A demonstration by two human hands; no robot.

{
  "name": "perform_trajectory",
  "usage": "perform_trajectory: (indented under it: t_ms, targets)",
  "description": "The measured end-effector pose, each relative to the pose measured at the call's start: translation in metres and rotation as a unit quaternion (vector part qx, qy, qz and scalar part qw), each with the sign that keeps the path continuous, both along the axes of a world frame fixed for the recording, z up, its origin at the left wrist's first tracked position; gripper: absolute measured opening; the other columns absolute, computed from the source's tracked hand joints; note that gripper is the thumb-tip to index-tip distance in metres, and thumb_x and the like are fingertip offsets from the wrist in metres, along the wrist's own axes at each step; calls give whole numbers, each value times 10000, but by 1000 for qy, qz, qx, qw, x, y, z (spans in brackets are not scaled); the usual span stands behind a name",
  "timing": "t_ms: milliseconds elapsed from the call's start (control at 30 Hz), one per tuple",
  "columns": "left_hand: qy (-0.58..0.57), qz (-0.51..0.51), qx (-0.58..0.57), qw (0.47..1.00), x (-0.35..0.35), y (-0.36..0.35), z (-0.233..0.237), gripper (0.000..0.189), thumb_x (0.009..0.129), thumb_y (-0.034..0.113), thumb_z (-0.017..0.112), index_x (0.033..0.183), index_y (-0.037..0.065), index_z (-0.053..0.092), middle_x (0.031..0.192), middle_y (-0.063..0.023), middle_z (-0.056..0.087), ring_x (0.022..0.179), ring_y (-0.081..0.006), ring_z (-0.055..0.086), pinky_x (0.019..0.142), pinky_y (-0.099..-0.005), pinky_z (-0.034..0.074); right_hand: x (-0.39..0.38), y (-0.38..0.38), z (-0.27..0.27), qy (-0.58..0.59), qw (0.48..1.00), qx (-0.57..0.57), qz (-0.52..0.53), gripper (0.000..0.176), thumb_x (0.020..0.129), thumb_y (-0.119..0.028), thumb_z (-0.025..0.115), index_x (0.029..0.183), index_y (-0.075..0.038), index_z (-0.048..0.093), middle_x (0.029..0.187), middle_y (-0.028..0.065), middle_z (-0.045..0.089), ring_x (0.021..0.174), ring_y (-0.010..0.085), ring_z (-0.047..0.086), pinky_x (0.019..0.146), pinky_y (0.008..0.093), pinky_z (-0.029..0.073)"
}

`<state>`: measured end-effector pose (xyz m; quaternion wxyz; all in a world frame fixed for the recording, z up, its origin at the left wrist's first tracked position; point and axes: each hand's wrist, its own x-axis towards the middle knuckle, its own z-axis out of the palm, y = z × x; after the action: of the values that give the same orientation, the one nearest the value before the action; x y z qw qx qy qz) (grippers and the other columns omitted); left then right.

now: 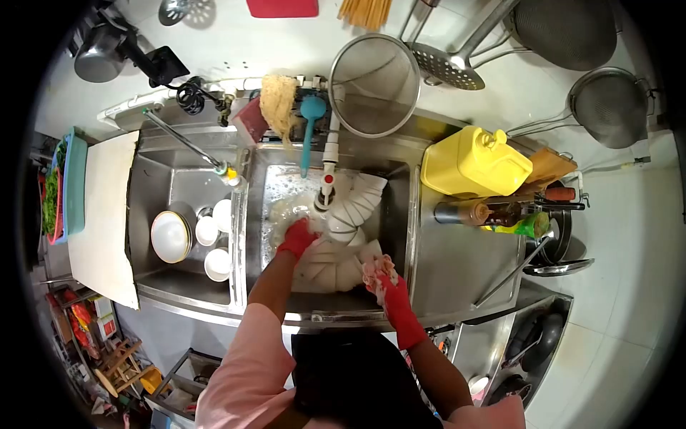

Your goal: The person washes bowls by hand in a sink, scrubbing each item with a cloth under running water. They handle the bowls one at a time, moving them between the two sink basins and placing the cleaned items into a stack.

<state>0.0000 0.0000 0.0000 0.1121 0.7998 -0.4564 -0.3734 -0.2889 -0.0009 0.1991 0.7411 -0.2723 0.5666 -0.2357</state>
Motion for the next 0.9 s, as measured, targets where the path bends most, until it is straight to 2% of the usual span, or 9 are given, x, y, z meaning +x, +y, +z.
perform_trajectory:
  t_ms: [167,300,433,467,567,667,700,767,900]
  targets:
    - [-31,4,10,999,-8,-28,-8,795,723,471,664,1333,23,419,1338,-171,467,1245,-292,439,1016,-386,380,-28,-26,9,5,1000,4,-3,454,915,-249,553,1310,-48,455,1208,83,560,1044,195,581,845,334,509]
    - [-102,202,100,969,13,2,-14,414,865,367,506,1139,60,556,1182,-152,567,1090,-322,557,918,-411,451,-23,-26,8,-15,1000,-5,12,447,916,-246,555,1303,-45,458,1207,91,566,1036,202,590,839,336,513]
    - [-343,68,183,919,29,20,-27,325,931,272,383,1064,74,603,1084,-137,622,1026,-335,600,851,-413,488,-15,-21,-3,6,999,16,34,439,914,-248,559,1292,-43,471,1189,90,578,1014,207,603,825,338,519]
    - [-399,71,178,897,30,17,-67,289,889,234,428,1035,91,633,1005,-129,651,965,-325,627,791,-458,507,-15,-22,-10,12,999,16,41,454,912,-258,562,1300,-43,467,1187,85,578,1018,204,598,824,334,517]
    - [-117,272,119,948,17,18,-56,257,831,191,484,980,82,663,908,-150,664,851,-340,645,716,-501,517,-7,-17,3,28,998,19,47,447,908,-254,567,1293,-44,477,1157,90,594,981,210,616,810,337,524]
    - [-32,463,-3,886,0,50,-107,230,788,148,527,929,43,675,843,-189,661,785,-365,643,655,-538,518,-9,-15,3,40,996,2,80,454,901,-265,578,1288,-49,481,1135,96,605,959,209,627,792,339,531]
    - [-155,299,79,938,-4,59,-107,236,787,150,534,935,27,670,865,-204,658,808,-381,639,652,-547,516,-9,-14,3,43,995,-2,87,455,899,-270,580,1286,-51,483,1129,96,608,958,207,628,786,336,533]
    - [-372,-56,235,896,-11,68,-102,252,786,153,548,946,-7,660,908,-235,650,855,-412,631,645,-566,512,-7,-9,7,43,996,15,70,439,893,-277,589,1263,-60,497,1097,90,619,906,192,633,758,313,537]
    - [-382,-112,177,900,-28,83,-79,260,804,179,534,941,7,674,1006,-231,638,922,-404,619,640,-632,476,10,-8,11,70,994,40,77,413,881,-283,605,1224,-71,517,1061,60,621,868,178,629,733,320,538]
